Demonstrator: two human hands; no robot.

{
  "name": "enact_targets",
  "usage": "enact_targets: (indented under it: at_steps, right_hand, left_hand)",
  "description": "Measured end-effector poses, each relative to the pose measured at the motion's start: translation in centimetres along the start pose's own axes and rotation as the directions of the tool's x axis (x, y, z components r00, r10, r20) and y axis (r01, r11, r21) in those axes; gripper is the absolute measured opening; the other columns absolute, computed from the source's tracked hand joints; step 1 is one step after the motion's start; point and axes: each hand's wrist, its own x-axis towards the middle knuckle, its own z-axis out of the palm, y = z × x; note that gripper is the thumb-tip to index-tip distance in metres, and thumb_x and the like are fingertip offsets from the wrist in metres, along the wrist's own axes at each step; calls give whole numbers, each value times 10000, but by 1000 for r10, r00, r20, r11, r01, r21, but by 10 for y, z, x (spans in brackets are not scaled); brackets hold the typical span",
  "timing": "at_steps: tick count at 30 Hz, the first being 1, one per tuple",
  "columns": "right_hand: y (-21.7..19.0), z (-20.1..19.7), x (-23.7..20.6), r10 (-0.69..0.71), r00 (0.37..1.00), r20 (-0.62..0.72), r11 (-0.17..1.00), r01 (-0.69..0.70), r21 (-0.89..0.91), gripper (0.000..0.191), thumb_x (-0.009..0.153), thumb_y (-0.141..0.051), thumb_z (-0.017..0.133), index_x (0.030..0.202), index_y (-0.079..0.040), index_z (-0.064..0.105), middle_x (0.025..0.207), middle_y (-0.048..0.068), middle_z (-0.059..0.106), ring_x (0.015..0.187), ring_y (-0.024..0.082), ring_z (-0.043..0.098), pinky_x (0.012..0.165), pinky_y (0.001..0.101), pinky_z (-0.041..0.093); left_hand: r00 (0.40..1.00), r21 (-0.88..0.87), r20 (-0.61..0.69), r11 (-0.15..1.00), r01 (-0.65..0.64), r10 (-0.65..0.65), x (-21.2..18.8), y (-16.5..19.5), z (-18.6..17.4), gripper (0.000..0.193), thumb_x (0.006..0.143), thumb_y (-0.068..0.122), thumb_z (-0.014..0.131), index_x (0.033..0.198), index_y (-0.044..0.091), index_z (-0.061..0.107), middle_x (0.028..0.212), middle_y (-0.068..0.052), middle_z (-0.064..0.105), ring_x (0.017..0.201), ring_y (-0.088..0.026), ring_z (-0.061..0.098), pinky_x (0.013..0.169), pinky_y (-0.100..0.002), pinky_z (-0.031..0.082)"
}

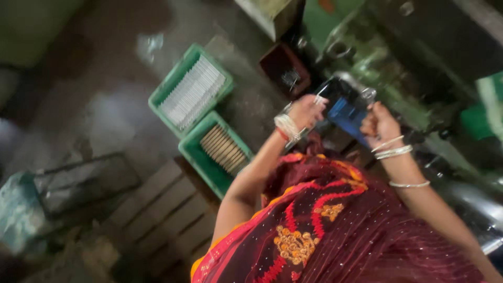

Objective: The person operates a green industrial machine, repeatedly inserting small metal rods into a slot and pulling a lever to process them. The processed rods are then placed into green plastic bins below.

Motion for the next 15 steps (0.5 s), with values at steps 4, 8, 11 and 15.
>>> enact_targets:
  at_steps: [4, 8, 11, 15]
  right_hand:
    - [-1, 25, -17, -67, 986, -154, 991, 47, -127, 160, 1050, -320, 560, 983, -188, 622, 701, -75, 528, 512, 44, 417, 412, 215, 266]
    - [-7, 45, -29, -88, 992, 85, 996, 88, 8, 192, 1025, -279, 525, 954, -132, 627, 703, -9, 619, 486, 117, 558, 371, 236, 341]
    - [-12, 55, -33, 14, 988, -153, 996, 0, 93, 219, 1057, -301, 492, 948, -151, 610, 706, -13, 630, 425, 86, 458, 348, 226, 277]
    - [-25, 54, -47, -163, 984, -77, 986, 164, 14, 177, 1059, -285, 527, 992, -188, 659, 684, -38, 586, 423, 53, 413, 349, 215, 270]
  left_hand:
    - [860, -553, 336, 659, 510, -383, 30, 90, 52, 514, 1004, 141, 588, 1478, 186, 394, 739, -106, 654, 437, -122, 489, 378, -273, 386]
    - [865, -649, 345, 572, 501, -365, 53, 138, 45, 525, 1035, 143, 535, 1532, 193, 374, 789, -107, 652, 468, -97, 473, 392, -256, 370]
    - [848, -606, 424, 597, 526, -317, 63, 150, 36, 497, 1026, 173, 496, 1493, 273, 358, 789, -102, 665, 409, -116, 456, 360, -255, 340]
    - [800, -676, 480, 428, 599, -361, 68, 162, 43, 336, 1059, 179, 513, 1385, 210, 439, 795, -74, 616, 465, -99, 446, 385, -241, 330]
